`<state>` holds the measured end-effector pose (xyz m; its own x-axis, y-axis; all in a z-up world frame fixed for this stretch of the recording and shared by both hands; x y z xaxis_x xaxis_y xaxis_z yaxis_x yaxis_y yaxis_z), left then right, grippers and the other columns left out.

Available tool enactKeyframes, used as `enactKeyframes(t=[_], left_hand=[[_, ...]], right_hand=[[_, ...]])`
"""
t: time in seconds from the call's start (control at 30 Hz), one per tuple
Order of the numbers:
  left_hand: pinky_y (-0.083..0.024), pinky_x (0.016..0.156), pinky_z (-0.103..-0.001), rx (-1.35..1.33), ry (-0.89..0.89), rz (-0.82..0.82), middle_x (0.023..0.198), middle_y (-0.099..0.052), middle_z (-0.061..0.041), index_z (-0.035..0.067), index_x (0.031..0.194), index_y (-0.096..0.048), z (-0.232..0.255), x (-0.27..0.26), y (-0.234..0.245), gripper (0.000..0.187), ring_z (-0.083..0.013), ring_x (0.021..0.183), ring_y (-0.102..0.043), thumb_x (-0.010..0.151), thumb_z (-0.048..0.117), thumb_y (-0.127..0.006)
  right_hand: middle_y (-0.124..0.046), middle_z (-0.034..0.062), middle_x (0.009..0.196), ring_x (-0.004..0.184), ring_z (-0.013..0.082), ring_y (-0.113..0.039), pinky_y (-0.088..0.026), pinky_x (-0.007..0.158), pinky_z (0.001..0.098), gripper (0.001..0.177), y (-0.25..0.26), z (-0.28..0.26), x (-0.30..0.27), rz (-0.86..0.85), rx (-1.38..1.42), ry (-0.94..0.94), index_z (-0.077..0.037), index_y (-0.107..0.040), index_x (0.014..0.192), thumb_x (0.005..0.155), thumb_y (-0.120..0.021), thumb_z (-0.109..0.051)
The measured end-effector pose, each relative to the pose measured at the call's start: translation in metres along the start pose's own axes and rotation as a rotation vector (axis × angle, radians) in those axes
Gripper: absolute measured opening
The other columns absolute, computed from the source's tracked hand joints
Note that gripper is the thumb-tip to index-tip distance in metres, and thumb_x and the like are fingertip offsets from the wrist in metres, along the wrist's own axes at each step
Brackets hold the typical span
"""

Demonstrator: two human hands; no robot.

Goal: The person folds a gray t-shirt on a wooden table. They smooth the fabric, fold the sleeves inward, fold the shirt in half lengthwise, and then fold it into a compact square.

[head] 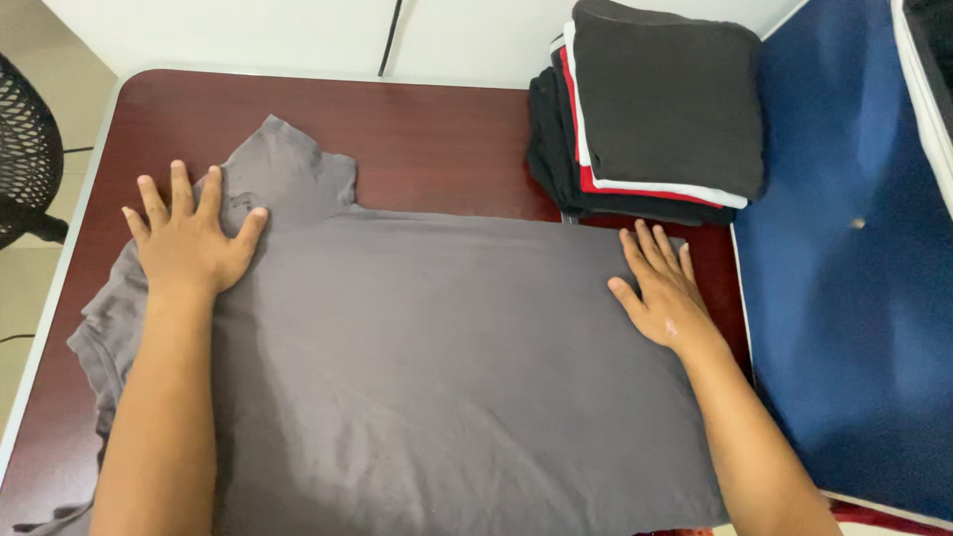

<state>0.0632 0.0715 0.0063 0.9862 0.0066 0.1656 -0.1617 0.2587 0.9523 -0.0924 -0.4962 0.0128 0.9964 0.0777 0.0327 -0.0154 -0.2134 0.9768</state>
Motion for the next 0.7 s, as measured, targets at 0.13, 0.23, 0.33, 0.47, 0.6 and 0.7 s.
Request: enactKeyframes(t=[0.13, 0.23, 0.33, 0.47, 0.6, 0.7], left_hand=[[-0.001, 0.122, -0.064, 0.017, 0.025, -0.005, 0.171, -0.018, -0.016, 0.019, 0.161, -0.035, -0.011, -0.005, 0.0, 0.089, -0.047, 0.156, -0.005, 0.091, 0.075, -0.04], [-0.003, 0.119, -0.066, 0.063, -0.029, 0.09, 0.168, -0.024, -0.021, 0.013, 0.158, -0.041, -0.003, -0.012, 0.014, 0.087, -0.0494, 0.154, -0.009, 0.093, 0.07, -0.049], [-0.011, 0.128, -0.066, 0.463, -0.214, 0.305, 0.169, -0.036, -0.02, 0.006, 0.159, -0.05, 0.045, -0.038, 0.037, 0.08, -0.0472, 0.163, -0.019, 0.101, 0.059, -0.062], [-0.021, 0.12, -0.067, -0.029, -0.528, 0.181, 0.164, -0.038, -0.02, 0.006, 0.15, -0.053, 0.158, -0.096, 0.027, 0.067, -0.0469, 0.154, -0.027, 0.095, 0.043, -0.065], [-0.019, 0.118, -0.065, -0.169, -0.724, -0.064, 0.163, -0.035, -0.015, 0.011, 0.152, -0.048, 0.231, -0.15, 0.01, 0.075, -0.0409, 0.151, -0.026, 0.09, 0.051, -0.062], [-0.019, 0.118, -0.064, -0.164, -0.713, -0.106, 0.163, -0.034, -0.013, 0.015, 0.152, -0.047, 0.222, -0.155, 0.006, 0.076, -0.0406, 0.15, -0.026, 0.089, 0.057, -0.059]], right_hand=[[-0.022, 0.0183, 0.168, 0.156, 0.0356, -0.013, -0.007, 0.123, 0.0581, 0.074, 0.0, -0.009, 0.013, -0.01, -0.019, 0.027, -0.01, -0.03, 0.159, 0.1, -0.045, -0.051], [-0.025, 0.018, 0.167, 0.156, 0.0352, -0.016, -0.01, 0.122, 0.0586, 0.071, 0.013, -0.021, 0.017, -0.006, -0.035, 0.019, -0.01, -0.034, 0.158, 0.1, -0.047, -0.048], [-0.031, 0.0189, 0.165, 0.154, 0.0371, -0.023, -0.016, 0.123, 0.0579, 0.072, 0.027, -0.047, 0.007, 0.054, -0.152, -0.024, -0.003, -0.037, 0.156, 0.098, -0.053, -0.043], [-0.036, 0.0202, 0.161, 0.152, 0.0379, -0.028, -0.02, 0.122, 0.0565, 0.068, 0.022, -0.127, 0.002, 0.06, -0.092, 0.157, 0.0, -0.041, 0.152, 0.097, -0.06, -0.035], [-0.033, 0.0202, 0.162, 0.152, 0.0387, -0.026, -0.019, 0.121, 0.0562, 0.072, 0.0, -0.199, -0.011, 0.004, 0.122, 0.394, 0.001, -0.039, 0.152, 0.095, -0.061, -0.037], [-0.032, 0.0155, 0.165, 0.153, 0.0366, -0.025, -0.018, 0.121, 0.0566, 0.068, -0.008, -0.199, -0.014, -0.034, 0.051, 0.379, -0.005, -0.04, 0.154, 0.096, -0.058, -0.035]])
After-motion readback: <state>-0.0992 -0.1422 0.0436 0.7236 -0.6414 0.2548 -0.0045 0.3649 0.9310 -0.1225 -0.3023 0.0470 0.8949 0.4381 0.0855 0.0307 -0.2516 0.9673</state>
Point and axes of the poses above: each hand's wrist, its own x-axis towards the middle knuckle, its own y-axis out of the back of the hand, z = x × y, the point moved 7 cm from there along x, towards the middle knuckle
